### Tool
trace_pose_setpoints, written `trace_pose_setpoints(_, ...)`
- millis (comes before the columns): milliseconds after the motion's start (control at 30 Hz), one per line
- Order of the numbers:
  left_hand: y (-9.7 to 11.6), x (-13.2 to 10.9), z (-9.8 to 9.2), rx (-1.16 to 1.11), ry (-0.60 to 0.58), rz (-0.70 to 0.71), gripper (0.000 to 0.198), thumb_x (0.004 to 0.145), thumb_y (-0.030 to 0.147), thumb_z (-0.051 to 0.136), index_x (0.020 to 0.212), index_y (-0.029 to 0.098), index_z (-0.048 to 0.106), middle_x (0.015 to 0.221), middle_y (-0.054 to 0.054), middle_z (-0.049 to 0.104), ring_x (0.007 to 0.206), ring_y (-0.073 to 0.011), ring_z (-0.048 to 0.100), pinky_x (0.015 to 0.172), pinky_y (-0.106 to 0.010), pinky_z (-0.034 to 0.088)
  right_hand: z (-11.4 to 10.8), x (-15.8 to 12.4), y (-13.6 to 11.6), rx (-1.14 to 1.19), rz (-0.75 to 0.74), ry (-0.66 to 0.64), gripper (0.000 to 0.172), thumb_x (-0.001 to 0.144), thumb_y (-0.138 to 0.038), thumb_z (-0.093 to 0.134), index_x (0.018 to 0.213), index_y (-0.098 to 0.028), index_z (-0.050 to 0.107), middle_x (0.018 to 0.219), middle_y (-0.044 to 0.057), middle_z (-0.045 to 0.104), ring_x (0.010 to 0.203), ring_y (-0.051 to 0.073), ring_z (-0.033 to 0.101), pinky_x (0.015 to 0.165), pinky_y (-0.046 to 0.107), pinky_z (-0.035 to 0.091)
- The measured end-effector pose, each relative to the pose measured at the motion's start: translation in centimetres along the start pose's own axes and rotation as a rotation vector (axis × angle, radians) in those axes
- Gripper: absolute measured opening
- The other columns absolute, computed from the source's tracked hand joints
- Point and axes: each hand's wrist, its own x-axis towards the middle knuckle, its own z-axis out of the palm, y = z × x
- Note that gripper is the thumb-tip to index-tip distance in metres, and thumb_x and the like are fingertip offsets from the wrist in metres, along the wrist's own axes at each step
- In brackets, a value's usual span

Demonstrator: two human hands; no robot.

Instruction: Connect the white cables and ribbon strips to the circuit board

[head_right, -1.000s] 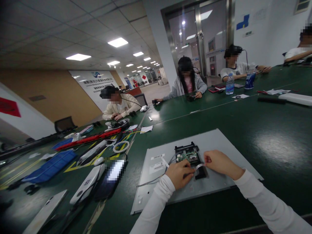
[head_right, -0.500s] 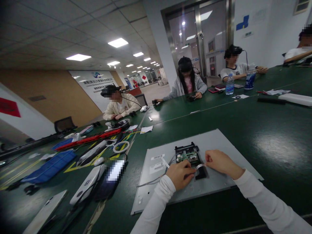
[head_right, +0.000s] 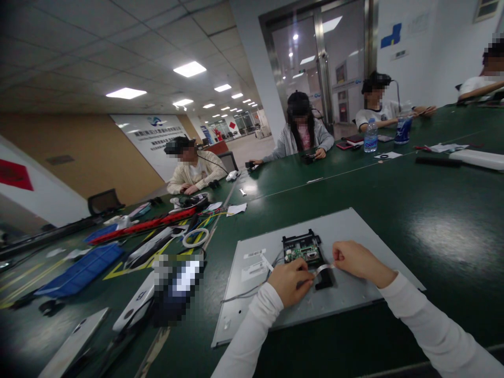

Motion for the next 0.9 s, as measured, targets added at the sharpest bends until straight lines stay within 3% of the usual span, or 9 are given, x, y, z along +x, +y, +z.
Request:
trace_pose_setpoints(433,0.1,0.0,0.1,0.043,-0.004,0.000,0.030,0.083,0.039,0.036,0.105,0.030,0.055,0.099,-0.002,0.051,0.078,-0.0165,0.053,0.063,-0.028,0.042,-0.3,-0.3,-0.7,-0.029,0.019,0.006,0.010,0.068,-0.027,0.054,0.072,-0.017,0.056,0.065,0.000,0.058,0.059,0.011,0.051,0.053,0.021,0.030)
trace_pose_setpoints(733,0.0,-0.1,-0.2,-0.014,0.021,-0.023,0.028,0.082,0.037,0.038,0.094,0.025,0.060,0.098,-0.003,0.052,0.079,-0.0151,0.053,0.066,-0.027,0.043,-0.4,-0.1,0.4,0.005,-0.011,0.003,0.007,0.066,-0.020,0.052,0.071,-0.017,0.056,0.065,0.000,0.058,0.059,0.011,0.051,0.053,0.020,0.032)
trace_pose_setpoints(833,-0.2,-0.1,-0.3,-0.057,0.122,-0.056,0.034,0.081,0.030,0.039,0.113,0.027,0.048,0.101,-0.004,0.052,0.088,-0.0174,0.051,0.072,-0.029,0.043,-0.8,0.0,0.3,0.033,-0.014,0.064,0.009,0.066,-0.016,0.049,0.073,-0.017,0.055,0.064,-0.001,0.057,0.059,0.010,0.051,0.055,0.020,0.033)
trace_pose_setpoints(900,-0.4,-0.1,-0.3,-0.097,0.197,-0.088,0.050,0.077,0.023,0.041,0.126,0.026,0.032,0.103,-0.004,0.051,0.092,-0.0182,0.049,0.075,-0.031,0.043,-1.1,-0.1,-0.4,0.101,-0.055,0.123,0.009,0.069,-0.019,0.048,0.075,-0.017,0.054,0.066,-0.001,0.057,0.061,0.011,0.051,0.056,0.021,0.035)
